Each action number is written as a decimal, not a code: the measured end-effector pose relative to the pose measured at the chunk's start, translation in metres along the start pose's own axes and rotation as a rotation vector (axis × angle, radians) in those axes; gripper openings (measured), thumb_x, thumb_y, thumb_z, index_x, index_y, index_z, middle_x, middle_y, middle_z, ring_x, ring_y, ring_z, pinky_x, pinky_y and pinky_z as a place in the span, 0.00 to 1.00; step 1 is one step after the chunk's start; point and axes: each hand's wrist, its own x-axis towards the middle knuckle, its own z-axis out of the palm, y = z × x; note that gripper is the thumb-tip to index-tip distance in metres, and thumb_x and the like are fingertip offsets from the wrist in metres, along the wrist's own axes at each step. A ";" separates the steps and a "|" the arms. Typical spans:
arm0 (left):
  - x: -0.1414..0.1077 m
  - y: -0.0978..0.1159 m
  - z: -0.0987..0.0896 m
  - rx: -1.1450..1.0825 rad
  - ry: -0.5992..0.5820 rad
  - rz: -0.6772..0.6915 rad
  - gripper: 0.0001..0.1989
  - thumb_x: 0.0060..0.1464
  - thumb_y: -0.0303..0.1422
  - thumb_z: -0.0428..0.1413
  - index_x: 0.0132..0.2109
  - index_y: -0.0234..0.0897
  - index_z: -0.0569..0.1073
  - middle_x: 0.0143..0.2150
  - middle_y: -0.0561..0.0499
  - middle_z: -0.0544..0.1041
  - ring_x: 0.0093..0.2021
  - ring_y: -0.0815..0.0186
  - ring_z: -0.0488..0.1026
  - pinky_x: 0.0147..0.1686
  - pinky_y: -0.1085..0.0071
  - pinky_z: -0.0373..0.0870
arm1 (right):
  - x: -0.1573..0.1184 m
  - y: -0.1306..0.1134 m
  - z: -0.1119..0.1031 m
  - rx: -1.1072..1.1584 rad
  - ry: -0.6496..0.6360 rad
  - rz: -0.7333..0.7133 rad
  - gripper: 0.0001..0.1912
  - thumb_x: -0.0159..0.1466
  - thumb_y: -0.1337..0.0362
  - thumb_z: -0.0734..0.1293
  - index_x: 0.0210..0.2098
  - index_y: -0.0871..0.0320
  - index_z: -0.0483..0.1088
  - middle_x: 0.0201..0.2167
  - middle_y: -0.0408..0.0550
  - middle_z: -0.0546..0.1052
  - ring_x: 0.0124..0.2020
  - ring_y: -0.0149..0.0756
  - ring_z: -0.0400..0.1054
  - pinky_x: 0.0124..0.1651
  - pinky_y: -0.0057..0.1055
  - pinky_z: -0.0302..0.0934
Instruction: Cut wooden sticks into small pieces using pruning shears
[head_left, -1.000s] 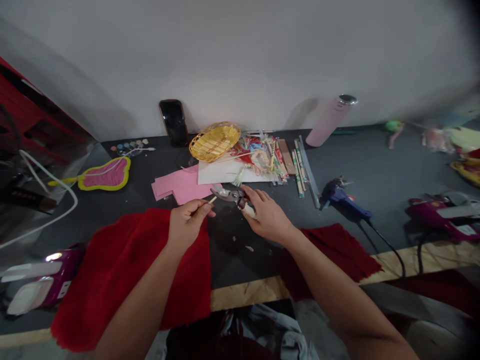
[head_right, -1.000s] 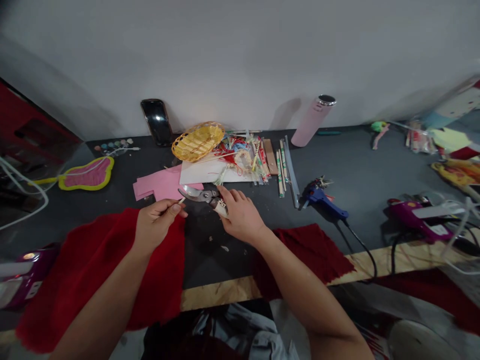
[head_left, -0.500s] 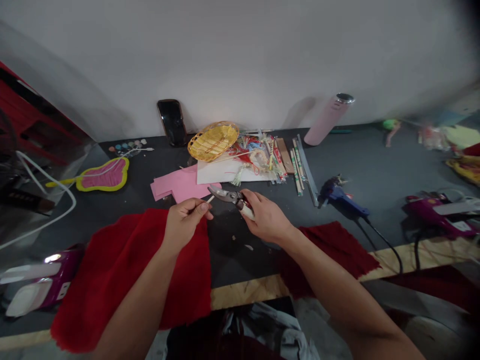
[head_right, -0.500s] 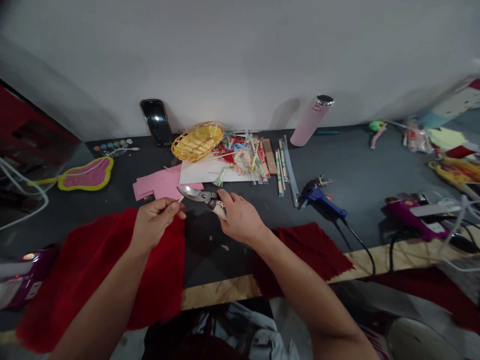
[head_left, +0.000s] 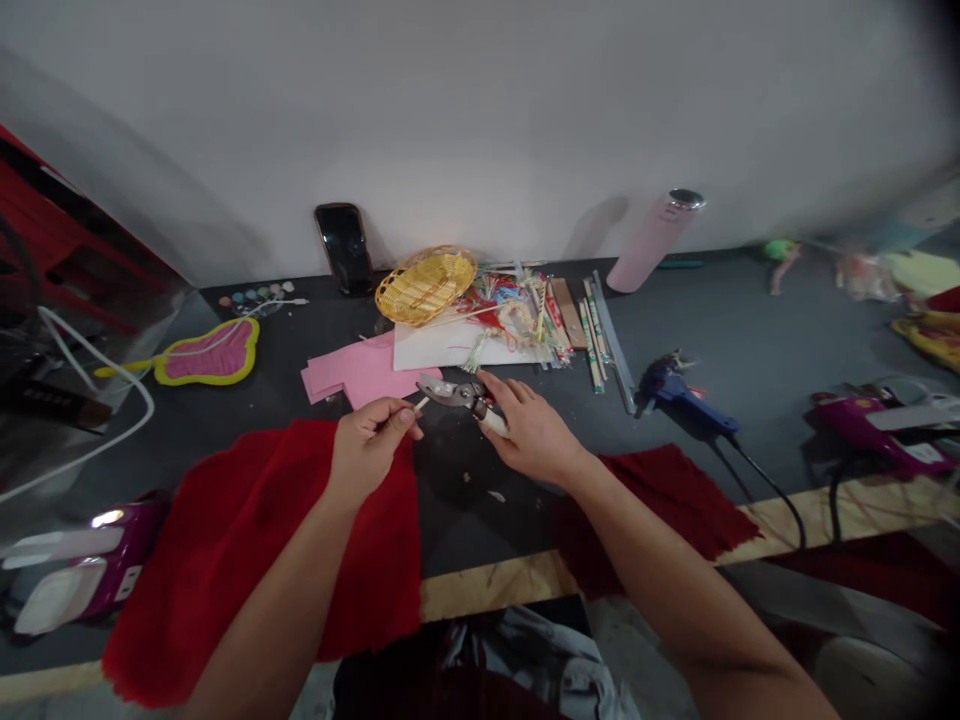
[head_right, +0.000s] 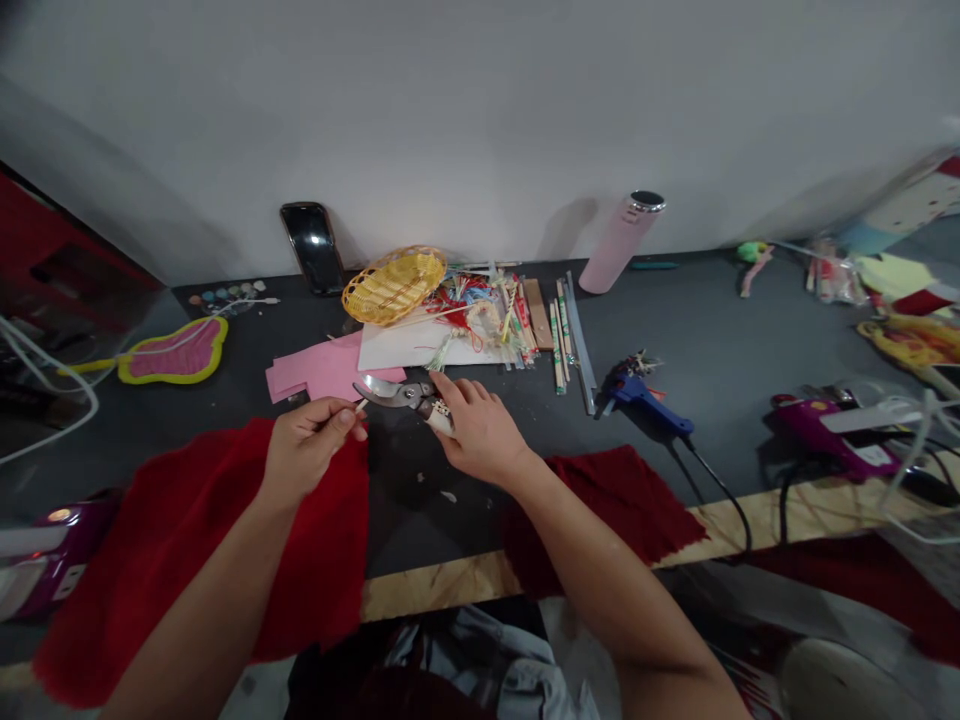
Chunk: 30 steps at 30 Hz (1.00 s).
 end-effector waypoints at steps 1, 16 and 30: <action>0.001 -0.002 -0.001 -0.032 -0.023 -0.009 0.10 0.55 0.37 0.54 0.33 0.35 0.75 0.25 0.50 0.78 0.23 0.70 0.69 0.22 0.75 0.62 | 0.000 0.000 0.000 0.005 0.008 -0.001 0.33 0.63 0.60 0.59 0.64 0.59 0.46 0.51 0.59 0.67 0.52 0.49 0.61 0.50 0.47 0.60; 0.004 -0.007 -0.001 -0.150 -0.055 -0.068 0.13 0.55 0.40 0.55 0.34 0.34 0.75 0.23 0.51 0.75 0.18 0.74 0.60 0.18 0.76 0.54 | -0.002 -0.007 0.005 0.106 0.000 0.020 0.26 0.62 0.63 0.60 0.59 0.61 0.54 0.49 0.58 0.70 0.50 0.44 0.65 0.50 0.40 0.60; -0.001 0.000 0.000 -0.078 -0.019 -0.032 0.08 0.53 0.36 0.56 0.33 0.35 0.74 0.26 0.50 0.79 0.19 0.74 0.64 0.18 0.77 0.56 | 0.001 -0.003 0.001 0.022 -0.006 0.018 0.31 0.63 0.59 0.59 0.64 0.59 0.48 0.51 0.58 0.67 0.51 0.47 0.61 0.50 0.44 0.59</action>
